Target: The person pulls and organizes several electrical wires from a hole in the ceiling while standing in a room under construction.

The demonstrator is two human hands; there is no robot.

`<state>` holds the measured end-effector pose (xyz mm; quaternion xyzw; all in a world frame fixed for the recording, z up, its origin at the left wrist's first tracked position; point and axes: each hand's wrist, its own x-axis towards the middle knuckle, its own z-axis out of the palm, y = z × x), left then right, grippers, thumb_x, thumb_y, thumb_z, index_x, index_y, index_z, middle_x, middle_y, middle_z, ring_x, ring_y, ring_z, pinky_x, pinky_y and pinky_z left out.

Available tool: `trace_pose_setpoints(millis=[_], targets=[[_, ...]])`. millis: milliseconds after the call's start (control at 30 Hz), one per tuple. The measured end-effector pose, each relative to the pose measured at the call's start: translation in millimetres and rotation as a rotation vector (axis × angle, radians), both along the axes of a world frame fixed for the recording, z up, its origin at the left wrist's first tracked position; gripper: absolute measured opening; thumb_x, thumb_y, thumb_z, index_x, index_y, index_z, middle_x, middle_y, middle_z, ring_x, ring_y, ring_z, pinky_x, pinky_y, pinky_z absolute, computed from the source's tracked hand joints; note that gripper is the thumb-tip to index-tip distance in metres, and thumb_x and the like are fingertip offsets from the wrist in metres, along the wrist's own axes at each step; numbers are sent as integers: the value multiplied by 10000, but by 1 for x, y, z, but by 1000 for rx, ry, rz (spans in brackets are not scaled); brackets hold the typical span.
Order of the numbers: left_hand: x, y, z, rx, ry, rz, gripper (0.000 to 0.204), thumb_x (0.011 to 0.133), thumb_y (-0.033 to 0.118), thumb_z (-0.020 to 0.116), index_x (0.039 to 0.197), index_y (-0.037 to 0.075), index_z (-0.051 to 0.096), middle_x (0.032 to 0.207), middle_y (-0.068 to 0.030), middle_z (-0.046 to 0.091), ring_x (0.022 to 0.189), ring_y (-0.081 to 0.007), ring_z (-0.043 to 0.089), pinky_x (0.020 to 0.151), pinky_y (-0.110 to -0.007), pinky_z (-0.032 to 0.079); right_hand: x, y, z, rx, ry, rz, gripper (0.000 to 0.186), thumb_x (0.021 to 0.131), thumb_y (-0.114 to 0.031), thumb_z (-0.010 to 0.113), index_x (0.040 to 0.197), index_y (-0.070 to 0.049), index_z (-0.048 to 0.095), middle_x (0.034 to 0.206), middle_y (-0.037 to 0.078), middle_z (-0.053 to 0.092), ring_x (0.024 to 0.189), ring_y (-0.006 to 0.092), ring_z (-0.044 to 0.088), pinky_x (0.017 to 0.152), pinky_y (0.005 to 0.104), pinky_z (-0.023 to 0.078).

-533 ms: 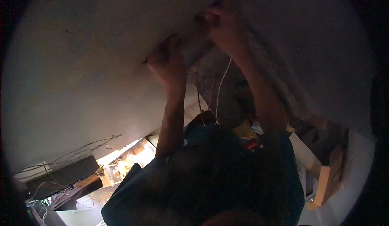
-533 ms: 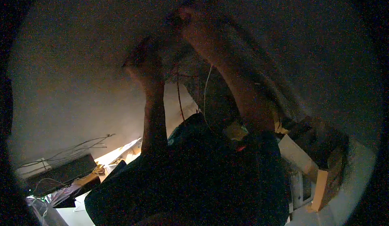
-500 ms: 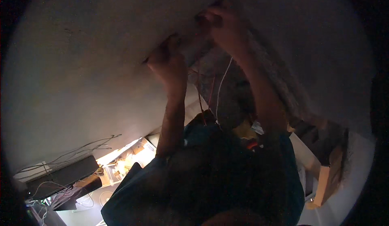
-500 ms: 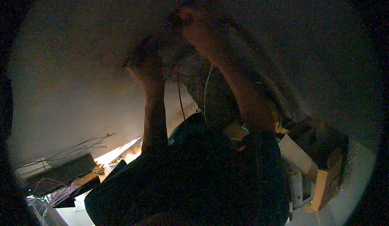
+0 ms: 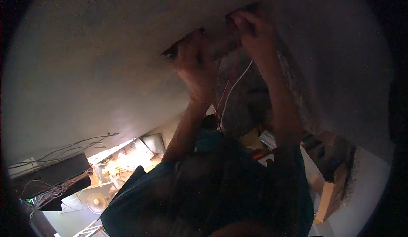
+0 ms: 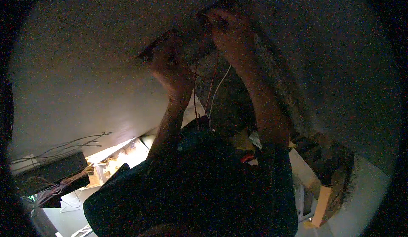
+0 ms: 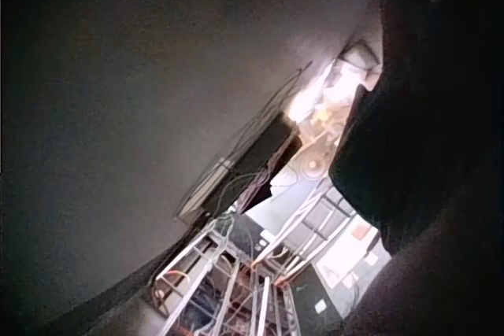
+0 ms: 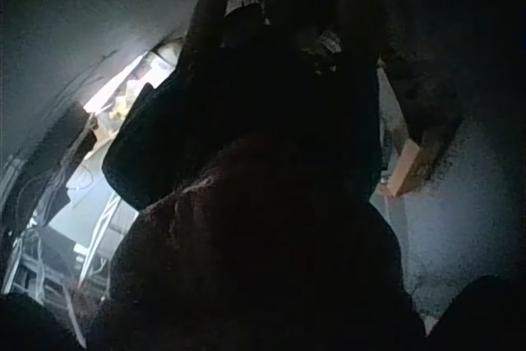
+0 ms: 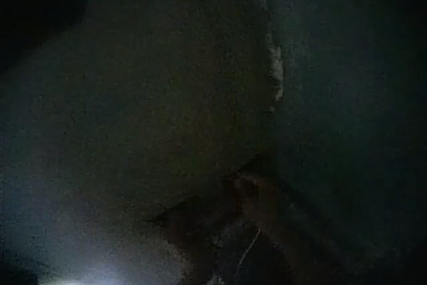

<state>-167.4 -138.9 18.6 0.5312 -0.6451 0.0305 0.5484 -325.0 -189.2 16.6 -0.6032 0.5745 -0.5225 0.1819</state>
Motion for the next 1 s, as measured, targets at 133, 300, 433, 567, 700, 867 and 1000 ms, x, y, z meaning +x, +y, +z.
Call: trace_pose_setpoints(millis=[133, 300, 433, 567, 700, 867, 1000], targets=[[-1, 0, -14, 21, -15, -3, 252, 886, 10, 617, 1126, 12, 694, 1125, -183, 688, 1052, -332, 649, 920, -417, 507, 0, 4, -9, -165, 8, -3, 159, 895, -220, 713, 1029, -146, 755, 989, 141, 707, 924, 323, 692, 847, 401, 549], [3, 2, -6, 52, 73, -80, 271, 898, 44, 634, 1163, 24, 684, 1162, -186, 667, 1070, -348, 638, 949, -415, 501, 1, 6, -11, -71, -105, 20, 148, 903, -175, 715, 1037, -122, 748, 1029, 121, 705, 926, 280, 695, 845, 381, 548], [9, 2, -5, 123, 124, -121, 263, 912, 79, 646, 1171, 58, 689, 1162, -162, 665, 1065, -309, 642, 896, -408, 527, 5, 9, -11, 9, -236, 87, 202, 934, -192, 695, 1110, -102, 741, 992, 54, 723, 912, 131, 660, 816, 271, 515], [5, 3, 5, 167, 231, -162, 215, 917, 97, 649, 1120, 66, 712, 1092, -147, 695, 1002, -281, 669, 852, -398, 538, 2, 11, -1, 0, -100, 22, 168, 920, -139, 696, 1076, -95, 739, 1001, 46, 715, 905, 128, 653, 802, 285, 515], [7, 3, 15, 241, 198, -99, 181, 908, 116, 654, 1063, 88, 742, 1000, -142, 722, 944, -309, 687, 873, -407, 516, -11, -4, -9, -223, 166, 23, 119, 899, -92, 696, 1010, -77, 735, 1001, 42, 709, 912, 143, 651, 805, 302, 518], [17, -3, 5, 123, -93, -14, 230, 905, 134, 596, 1109, 130, 703, 982, -169, 690, 918, -388, 658, 730, -469, 536, -18, -6, -8, -54, 84, 116, 136, 855, -34, 697, 980, -75, 732, 985, 91, 702, 915, 229, 673, 796, 326, 523], [8, -2, -1, 171, -113, 124, 240, 875, 148, 606, 1095, 149, 702, 1038, -177, 662, 891, -405, 650, 698, -506, 530, -22, -14, -12, -34, 90, 75, 153, 847, -18, 692, 984, -71, 734, 1002, 105, 699, 917, 246, 677, 797, 335, 529]])
